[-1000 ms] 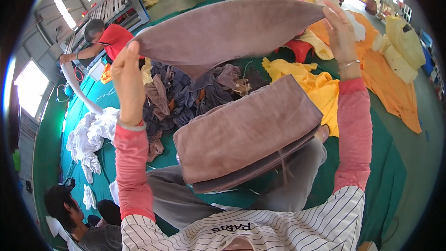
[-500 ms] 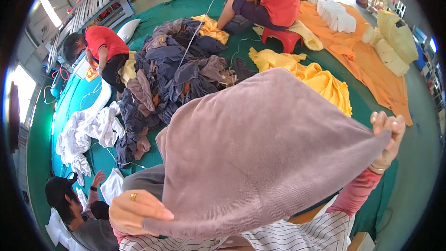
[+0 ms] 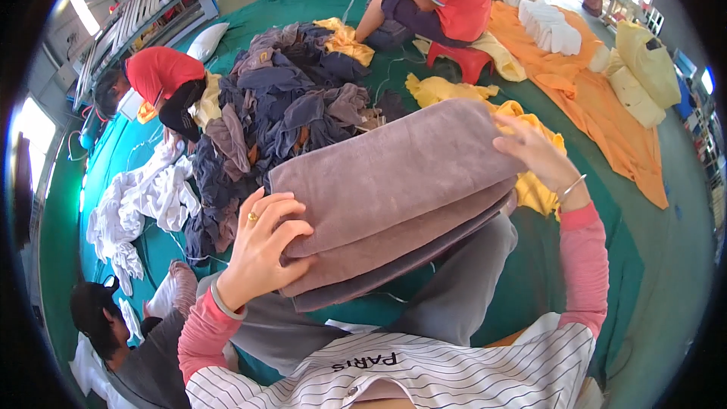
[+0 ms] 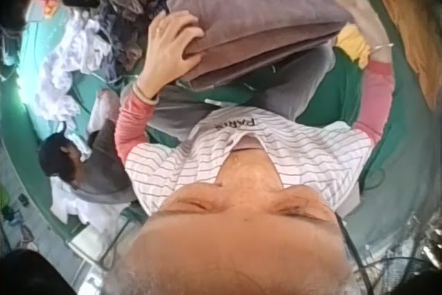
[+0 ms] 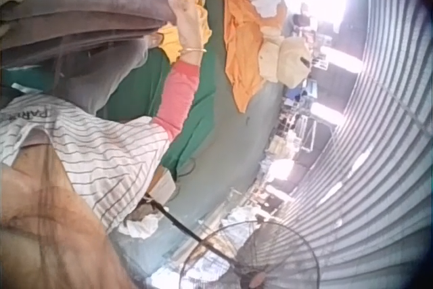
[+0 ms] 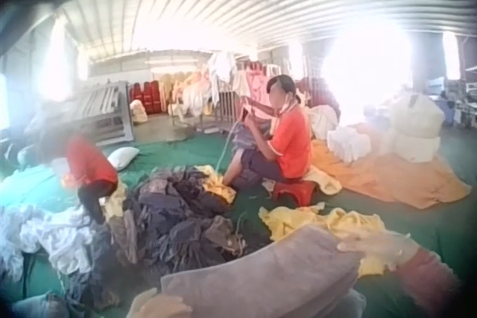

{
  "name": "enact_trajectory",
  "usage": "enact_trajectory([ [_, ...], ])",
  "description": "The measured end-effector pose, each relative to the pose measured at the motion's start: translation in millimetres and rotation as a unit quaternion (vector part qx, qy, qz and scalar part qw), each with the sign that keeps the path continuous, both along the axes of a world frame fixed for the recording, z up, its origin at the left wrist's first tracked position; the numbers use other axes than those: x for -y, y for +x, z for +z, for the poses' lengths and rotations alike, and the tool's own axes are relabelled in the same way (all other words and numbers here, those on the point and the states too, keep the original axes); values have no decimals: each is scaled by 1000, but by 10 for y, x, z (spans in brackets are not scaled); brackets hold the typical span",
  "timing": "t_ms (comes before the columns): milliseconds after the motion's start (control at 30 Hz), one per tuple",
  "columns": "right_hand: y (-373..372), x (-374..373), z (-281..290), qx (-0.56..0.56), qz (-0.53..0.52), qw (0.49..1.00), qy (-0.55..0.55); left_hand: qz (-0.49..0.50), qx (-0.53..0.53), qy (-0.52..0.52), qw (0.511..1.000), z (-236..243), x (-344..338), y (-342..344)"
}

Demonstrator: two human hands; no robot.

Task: The person picks up cloth items from a pile, folds them one at a time, stacks the folded items on their lap, and finally ties the stack together with a white ribbon.

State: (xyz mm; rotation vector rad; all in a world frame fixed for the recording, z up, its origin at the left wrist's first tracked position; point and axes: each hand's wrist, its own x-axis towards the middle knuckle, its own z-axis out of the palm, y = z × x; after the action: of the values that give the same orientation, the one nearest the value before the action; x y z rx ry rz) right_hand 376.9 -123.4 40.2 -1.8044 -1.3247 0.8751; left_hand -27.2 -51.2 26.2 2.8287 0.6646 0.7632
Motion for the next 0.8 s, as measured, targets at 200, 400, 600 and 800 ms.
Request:
enact_trajectory([
  [200,-196,-34,413,-93,-22,973,208,20,149,145,978,426,-119,-73],
  [400,-275,159,363,201,27,979,-32,-142,-92,-64,984,561,293,-315],
  [600,-687,27,388,414,63,883,211,-110,-37,-41,992,547,256,-122],
  [800,-975,-193,65,522,256,804,126,-124,-69,-53,988,-216,-73,170],
])
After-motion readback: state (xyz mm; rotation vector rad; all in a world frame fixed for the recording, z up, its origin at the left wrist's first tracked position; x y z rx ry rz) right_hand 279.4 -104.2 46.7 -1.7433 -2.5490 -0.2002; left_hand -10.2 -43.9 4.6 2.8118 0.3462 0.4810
